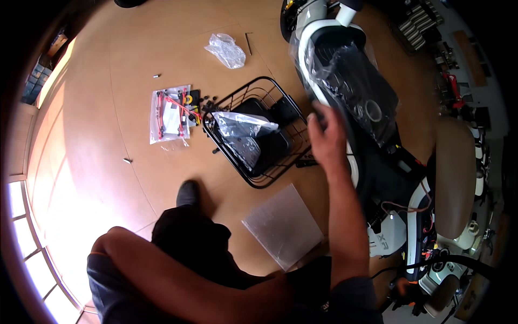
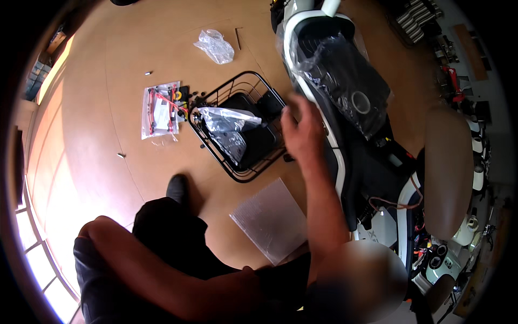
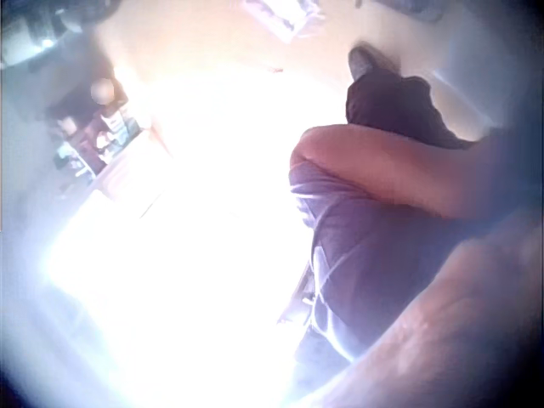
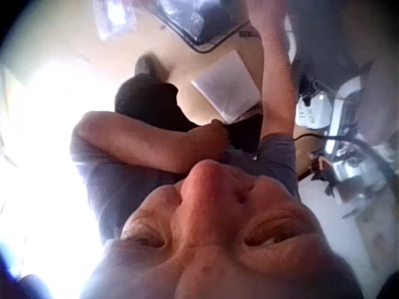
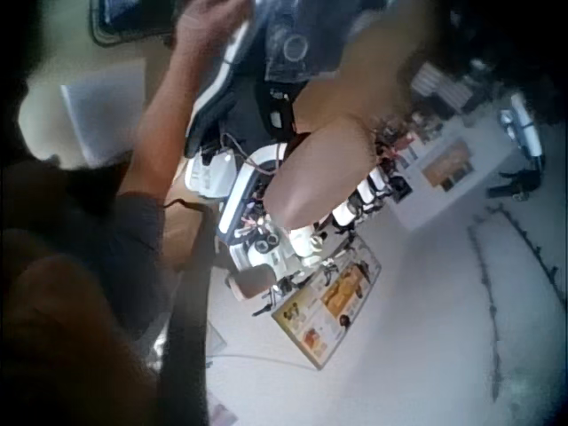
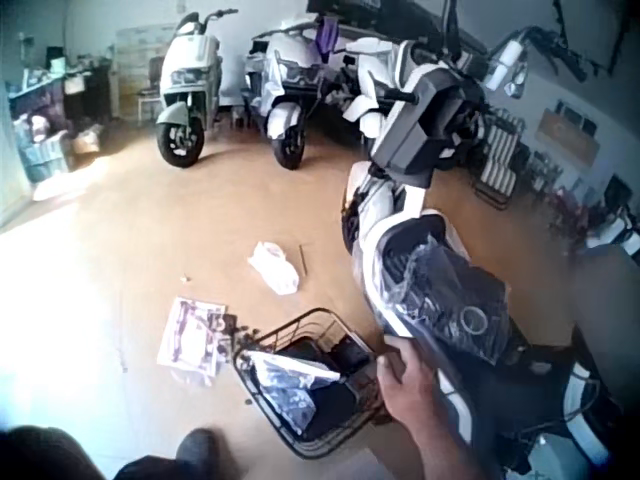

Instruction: The person unpacks a plastic part and installs it into the seat compartment of an electric scooter. They then retrieve a socket wrench and use it to tighten bolts securing the part within the scooter's internal wiring area.

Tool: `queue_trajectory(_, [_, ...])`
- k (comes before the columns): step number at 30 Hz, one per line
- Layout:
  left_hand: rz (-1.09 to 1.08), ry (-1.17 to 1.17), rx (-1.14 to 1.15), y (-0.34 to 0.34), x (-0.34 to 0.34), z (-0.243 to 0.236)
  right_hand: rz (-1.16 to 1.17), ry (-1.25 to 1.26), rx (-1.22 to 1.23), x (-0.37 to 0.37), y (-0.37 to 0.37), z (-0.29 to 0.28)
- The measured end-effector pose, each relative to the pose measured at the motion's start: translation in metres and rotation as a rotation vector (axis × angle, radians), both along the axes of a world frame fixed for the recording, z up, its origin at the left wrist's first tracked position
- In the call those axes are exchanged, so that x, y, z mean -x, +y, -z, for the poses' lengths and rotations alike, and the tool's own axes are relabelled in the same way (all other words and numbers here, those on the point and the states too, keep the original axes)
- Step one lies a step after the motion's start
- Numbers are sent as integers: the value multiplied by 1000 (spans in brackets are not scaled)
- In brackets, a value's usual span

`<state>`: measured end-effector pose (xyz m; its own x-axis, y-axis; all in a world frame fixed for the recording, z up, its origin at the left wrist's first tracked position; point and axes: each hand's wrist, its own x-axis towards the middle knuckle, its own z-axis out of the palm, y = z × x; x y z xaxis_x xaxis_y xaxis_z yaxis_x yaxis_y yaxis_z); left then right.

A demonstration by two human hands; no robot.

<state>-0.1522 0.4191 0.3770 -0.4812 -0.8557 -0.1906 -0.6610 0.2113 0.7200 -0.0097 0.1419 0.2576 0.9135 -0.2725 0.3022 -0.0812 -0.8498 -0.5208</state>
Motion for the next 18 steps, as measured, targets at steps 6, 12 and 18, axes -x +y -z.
queue_trajectory(6, [4, -85, 210, 20, -56, 40, 411, 489, 541, -146, -118, 1])
queue_trajectory(12, [9, 74, 203, 30, -156, 66, 286, 624, 703, -164, -125, 50])
queue_trajectory(18, [-14, 232, 328, 35, -246, 81, 211, 507, 686, -155, -160, 68])
